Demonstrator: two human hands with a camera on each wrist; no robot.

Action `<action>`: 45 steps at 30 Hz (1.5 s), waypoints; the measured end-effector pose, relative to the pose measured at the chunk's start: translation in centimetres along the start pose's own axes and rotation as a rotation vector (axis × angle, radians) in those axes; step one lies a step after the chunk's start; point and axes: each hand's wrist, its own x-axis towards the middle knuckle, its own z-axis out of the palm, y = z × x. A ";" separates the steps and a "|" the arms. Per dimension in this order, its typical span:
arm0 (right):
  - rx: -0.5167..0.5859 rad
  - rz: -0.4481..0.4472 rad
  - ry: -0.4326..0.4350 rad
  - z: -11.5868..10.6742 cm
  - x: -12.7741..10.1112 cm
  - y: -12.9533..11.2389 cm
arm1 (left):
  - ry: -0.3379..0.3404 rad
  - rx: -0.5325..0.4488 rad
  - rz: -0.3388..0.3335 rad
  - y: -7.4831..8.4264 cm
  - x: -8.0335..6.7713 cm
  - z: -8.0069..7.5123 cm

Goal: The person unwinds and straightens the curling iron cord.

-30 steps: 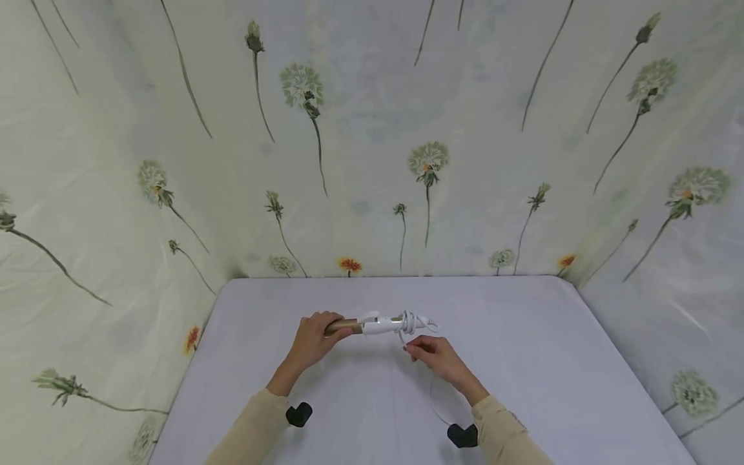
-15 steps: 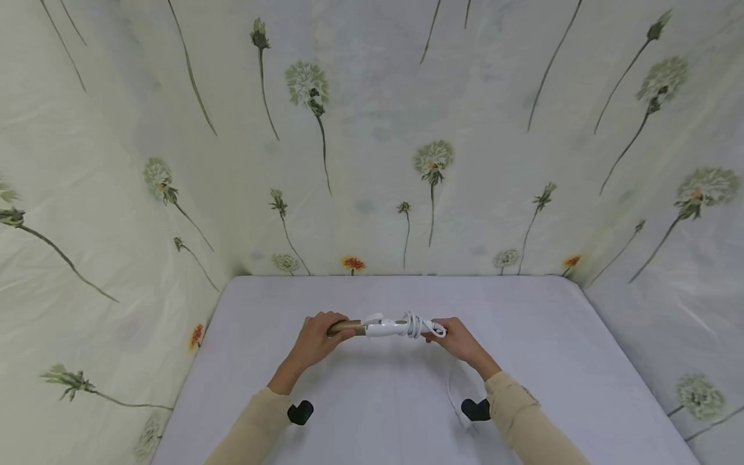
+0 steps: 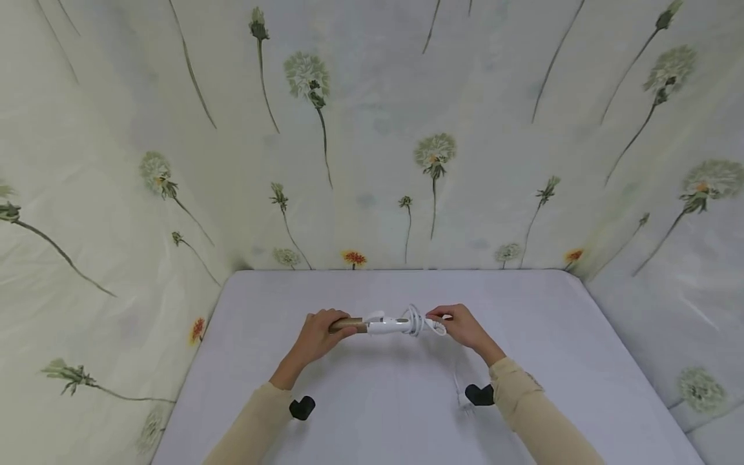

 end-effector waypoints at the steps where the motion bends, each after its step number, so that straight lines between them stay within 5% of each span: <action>1: -0.009 0.008 0.005 -0.2 0.0 0.0 | -0.006 0.002 -0.002 0.0 0.2 0.0; 8: -0.050 0.009 0.036 -1.2 0.1 -0.2 | 0.004 0.002 0.006 0.4 0.9 0.4; 45: -0.041 0.016 0.092 -1.1 -0.1 -2.5 | -0.001 0.040 -0.001 -0.3 0.2 0.4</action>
